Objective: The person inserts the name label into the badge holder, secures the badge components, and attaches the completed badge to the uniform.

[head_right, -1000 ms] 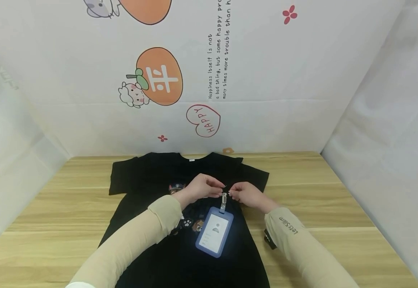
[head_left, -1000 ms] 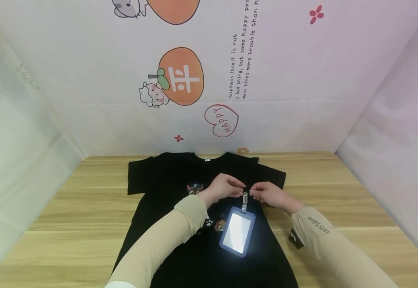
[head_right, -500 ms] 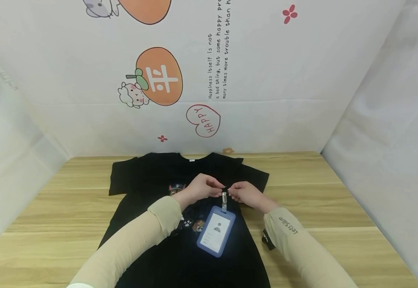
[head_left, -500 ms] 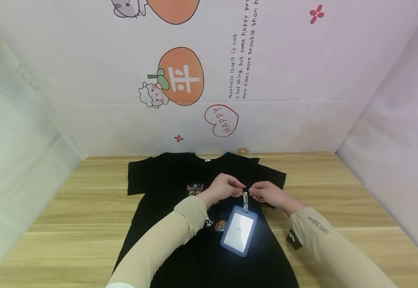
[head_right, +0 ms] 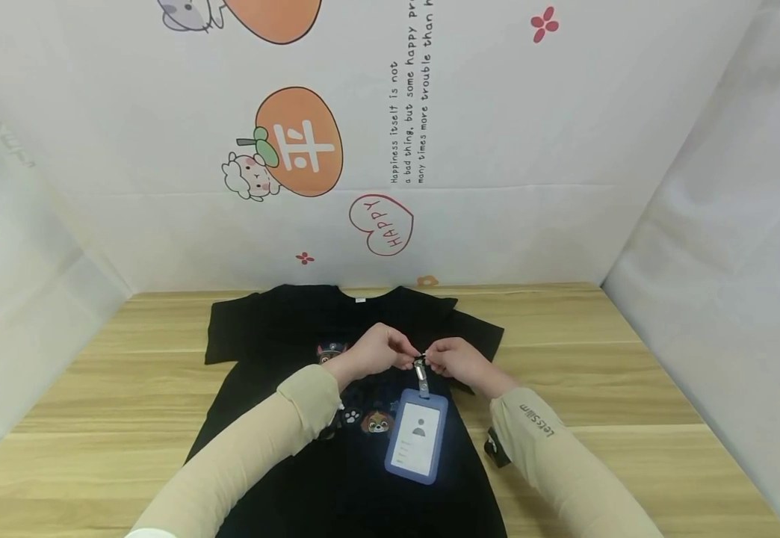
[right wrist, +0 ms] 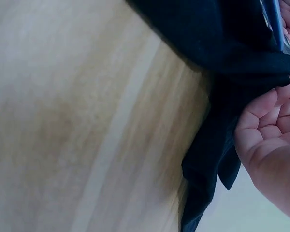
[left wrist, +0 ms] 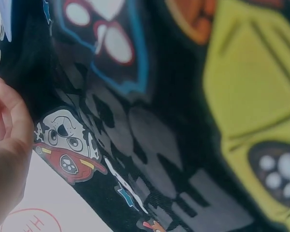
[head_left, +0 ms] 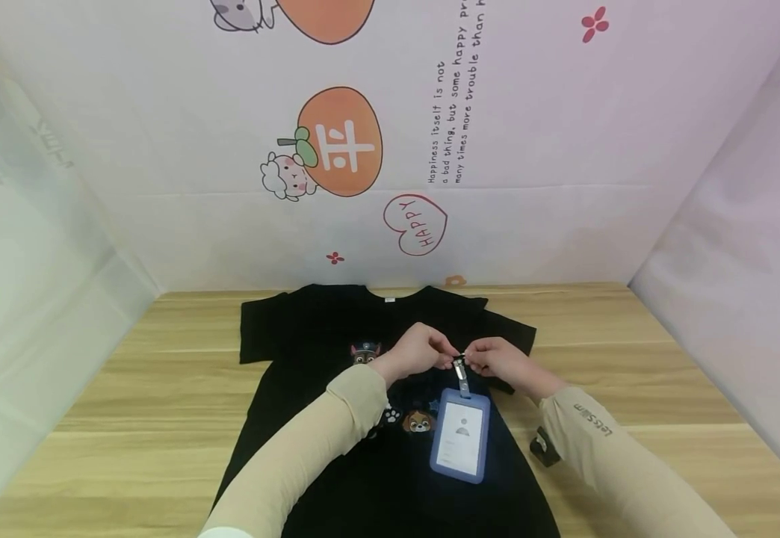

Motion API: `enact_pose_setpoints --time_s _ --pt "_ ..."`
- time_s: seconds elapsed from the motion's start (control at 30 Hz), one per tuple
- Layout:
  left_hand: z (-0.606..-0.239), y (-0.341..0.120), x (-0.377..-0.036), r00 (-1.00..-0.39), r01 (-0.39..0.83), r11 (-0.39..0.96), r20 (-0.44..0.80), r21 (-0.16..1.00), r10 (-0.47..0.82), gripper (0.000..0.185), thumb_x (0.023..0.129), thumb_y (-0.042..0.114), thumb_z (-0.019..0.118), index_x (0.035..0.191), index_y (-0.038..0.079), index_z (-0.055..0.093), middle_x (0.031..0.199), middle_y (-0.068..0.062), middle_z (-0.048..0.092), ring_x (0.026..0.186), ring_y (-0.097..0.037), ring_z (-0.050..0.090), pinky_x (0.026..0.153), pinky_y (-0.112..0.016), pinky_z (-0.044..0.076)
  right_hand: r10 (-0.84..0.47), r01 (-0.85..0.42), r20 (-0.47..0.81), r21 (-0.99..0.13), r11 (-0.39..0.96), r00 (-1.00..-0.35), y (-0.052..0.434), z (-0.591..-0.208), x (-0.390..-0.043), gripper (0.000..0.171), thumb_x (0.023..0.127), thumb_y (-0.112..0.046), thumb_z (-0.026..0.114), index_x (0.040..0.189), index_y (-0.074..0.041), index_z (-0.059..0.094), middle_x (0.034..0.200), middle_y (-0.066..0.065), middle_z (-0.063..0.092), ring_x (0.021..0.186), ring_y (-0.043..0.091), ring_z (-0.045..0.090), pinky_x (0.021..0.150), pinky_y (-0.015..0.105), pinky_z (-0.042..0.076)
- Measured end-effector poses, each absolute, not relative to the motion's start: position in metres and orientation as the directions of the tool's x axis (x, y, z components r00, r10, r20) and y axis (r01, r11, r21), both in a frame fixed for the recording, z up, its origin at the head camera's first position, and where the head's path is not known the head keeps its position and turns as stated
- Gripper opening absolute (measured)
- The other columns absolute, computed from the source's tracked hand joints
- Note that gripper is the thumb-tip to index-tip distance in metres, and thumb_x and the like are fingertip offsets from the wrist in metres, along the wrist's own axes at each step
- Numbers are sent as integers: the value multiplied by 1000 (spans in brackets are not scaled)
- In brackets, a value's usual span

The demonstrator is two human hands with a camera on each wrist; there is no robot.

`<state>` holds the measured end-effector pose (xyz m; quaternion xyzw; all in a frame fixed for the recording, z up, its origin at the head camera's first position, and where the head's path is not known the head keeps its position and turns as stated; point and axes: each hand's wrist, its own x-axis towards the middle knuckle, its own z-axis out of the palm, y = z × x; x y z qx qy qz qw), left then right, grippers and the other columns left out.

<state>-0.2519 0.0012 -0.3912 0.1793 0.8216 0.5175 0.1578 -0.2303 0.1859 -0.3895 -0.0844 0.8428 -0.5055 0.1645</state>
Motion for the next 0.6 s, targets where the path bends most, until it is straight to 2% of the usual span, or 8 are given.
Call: enact_pose_setpoints --time_s 0.27,0.6 --pt "-387 5 -250 -892 125 441 -94 889 441 23 82 -15 54 83 -1 72 78 -7 68 66 -11 61 67 -26 56 -324 5 -176 -884 467 -930 186 -394 -232 20 96 -6 45 88 5 59 76 0 52 76 15 50 73 26 47" --pt "-387 7 -249 -903 73 443 -129 894 409 19 82 -14 57 83 -3 72 81 -9 69 66 -12 61 67 -26 56 -337 -20 -160 -881 472 -928 186 -393 -230 22 97 -6 44 87 8 57 74 0 50 74 15 49 71 28 45"
